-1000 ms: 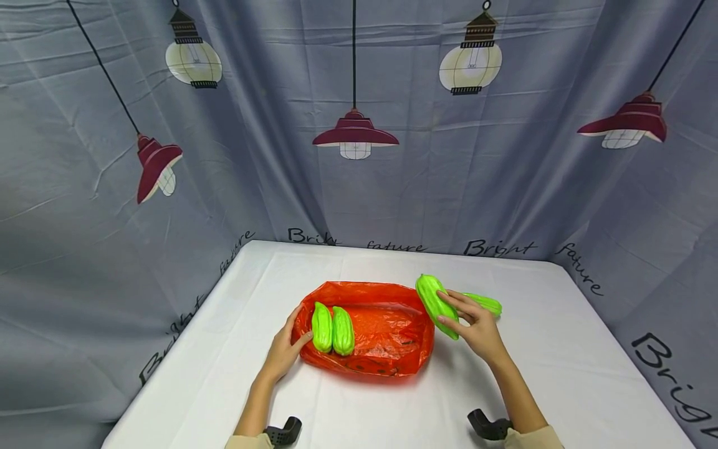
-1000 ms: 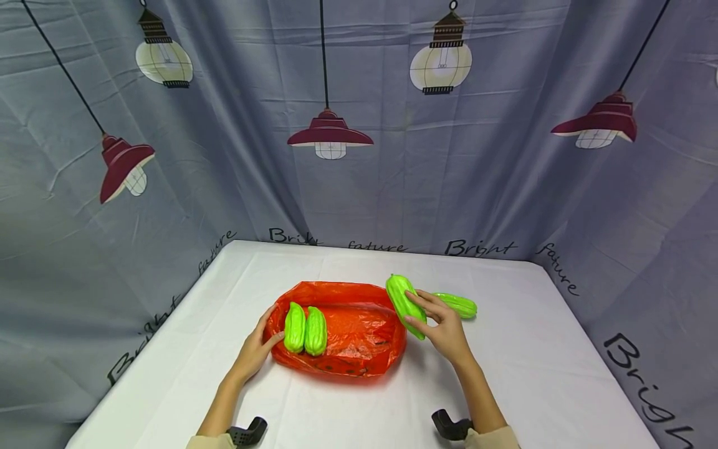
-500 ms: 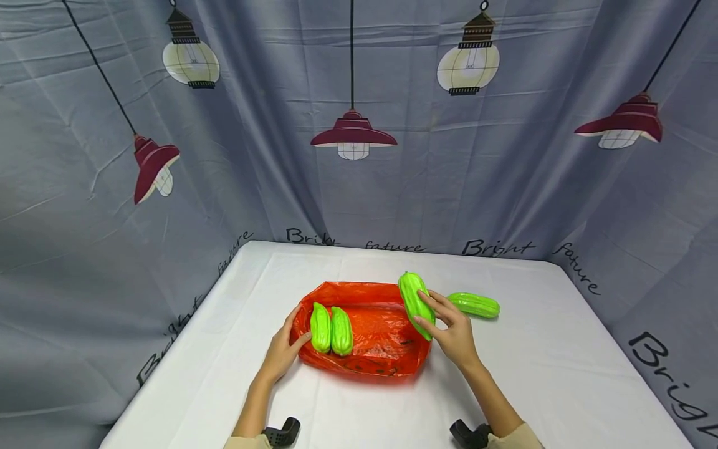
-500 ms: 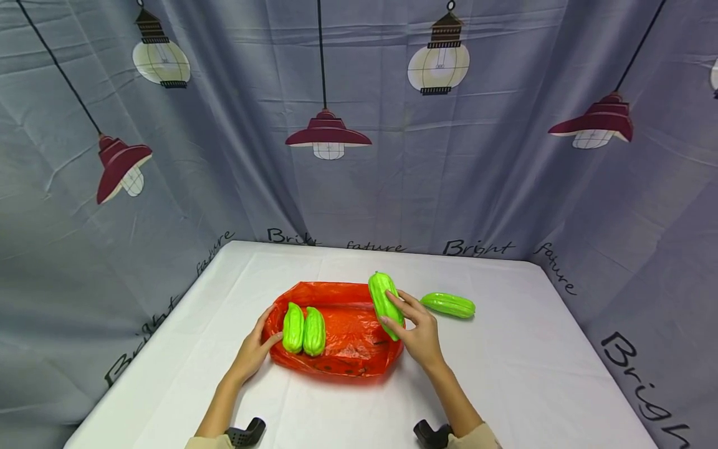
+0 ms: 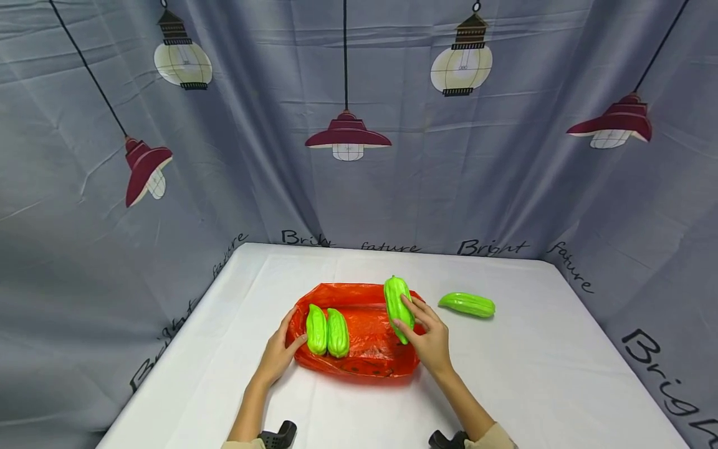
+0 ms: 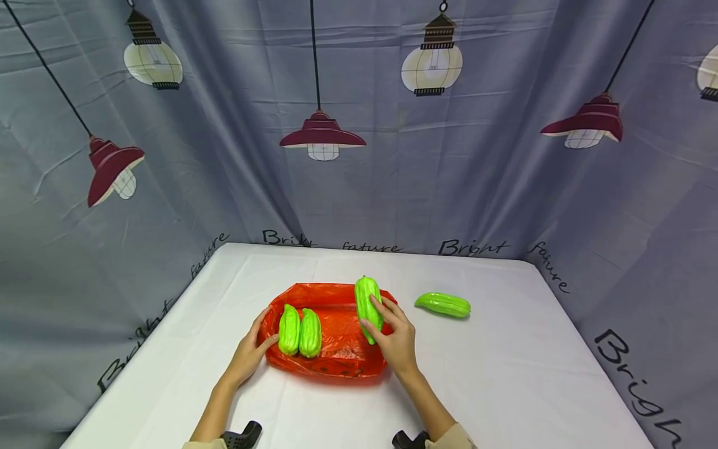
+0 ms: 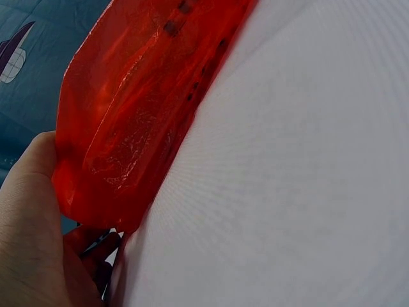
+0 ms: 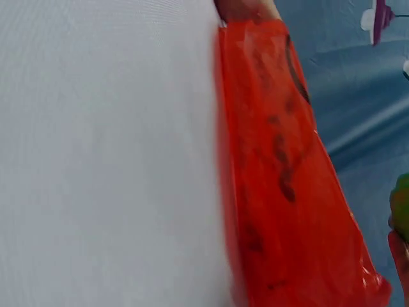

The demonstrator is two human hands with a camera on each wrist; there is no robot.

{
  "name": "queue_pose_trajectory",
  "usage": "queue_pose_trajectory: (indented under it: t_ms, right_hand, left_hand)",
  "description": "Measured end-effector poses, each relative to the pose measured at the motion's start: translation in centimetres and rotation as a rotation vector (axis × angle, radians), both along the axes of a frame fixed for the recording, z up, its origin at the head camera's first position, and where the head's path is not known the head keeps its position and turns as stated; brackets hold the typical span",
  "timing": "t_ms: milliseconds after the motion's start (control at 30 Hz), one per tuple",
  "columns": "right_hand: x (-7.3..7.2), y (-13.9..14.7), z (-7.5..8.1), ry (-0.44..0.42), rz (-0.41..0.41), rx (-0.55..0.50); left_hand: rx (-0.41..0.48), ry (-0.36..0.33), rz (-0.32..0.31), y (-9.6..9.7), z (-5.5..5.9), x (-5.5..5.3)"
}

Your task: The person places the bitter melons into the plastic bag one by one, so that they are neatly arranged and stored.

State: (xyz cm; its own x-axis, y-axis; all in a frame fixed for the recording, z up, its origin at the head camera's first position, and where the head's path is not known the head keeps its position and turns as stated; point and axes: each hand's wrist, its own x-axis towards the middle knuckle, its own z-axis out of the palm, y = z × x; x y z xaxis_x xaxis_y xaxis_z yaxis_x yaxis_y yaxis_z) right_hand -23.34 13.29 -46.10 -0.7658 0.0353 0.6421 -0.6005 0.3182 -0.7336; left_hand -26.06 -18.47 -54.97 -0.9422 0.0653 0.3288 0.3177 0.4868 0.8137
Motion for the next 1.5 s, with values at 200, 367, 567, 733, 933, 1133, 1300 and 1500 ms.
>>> queue_pose_trajectory:
  t_ms: [200,367,567,733,933,1133,1300,1500]
  right_hand:
    - [-1.6,-0.9,-2.5,-0.051,-0.014,-0.003]
    - [-1.9,-2.0,-3.5,-0.092,-0.022,0.024]
    - [-2.2,-3.3,-4.2,-0.101,-0.048,0.062]
    - [-2.6,-4.4,-4.6,-0.180,-0.049,0.078]
    - [-2.7,-5.4,-5.3,-0.251,-0.041,0.123]
    - [-2.9,-5.9,-5.8,-0.268,-0.002,0.172]
    - [-2.9,-6.0,-6.4,-0.312,0.015,0.223]
    - [-2.8,-6.1,-6.6,-0.337,0.035,0.255]
  left_hand:
    - [0.006,0.001,-0.002,0.0,-0.2,0.0]
    - [0.010,0.000,-0.004,0.1,-0.2,0.0]
    - [0.009,-0.006,-0.007,0.1,-0.1,0.1]
    - [0.004,-0.003,-0.006,0.2,0.1,0.0]
    - [0.002,-0.008,-0.006,0.1,0.2,0.0]
    - [0.001,-0.008,0.000,0.1,0.2,0.0]
    - [0.000,-0.010,-0.002,0.0,0.2,0.0]
    - [0.003,-0.009,-0.003,0.0,0.3,0.1]
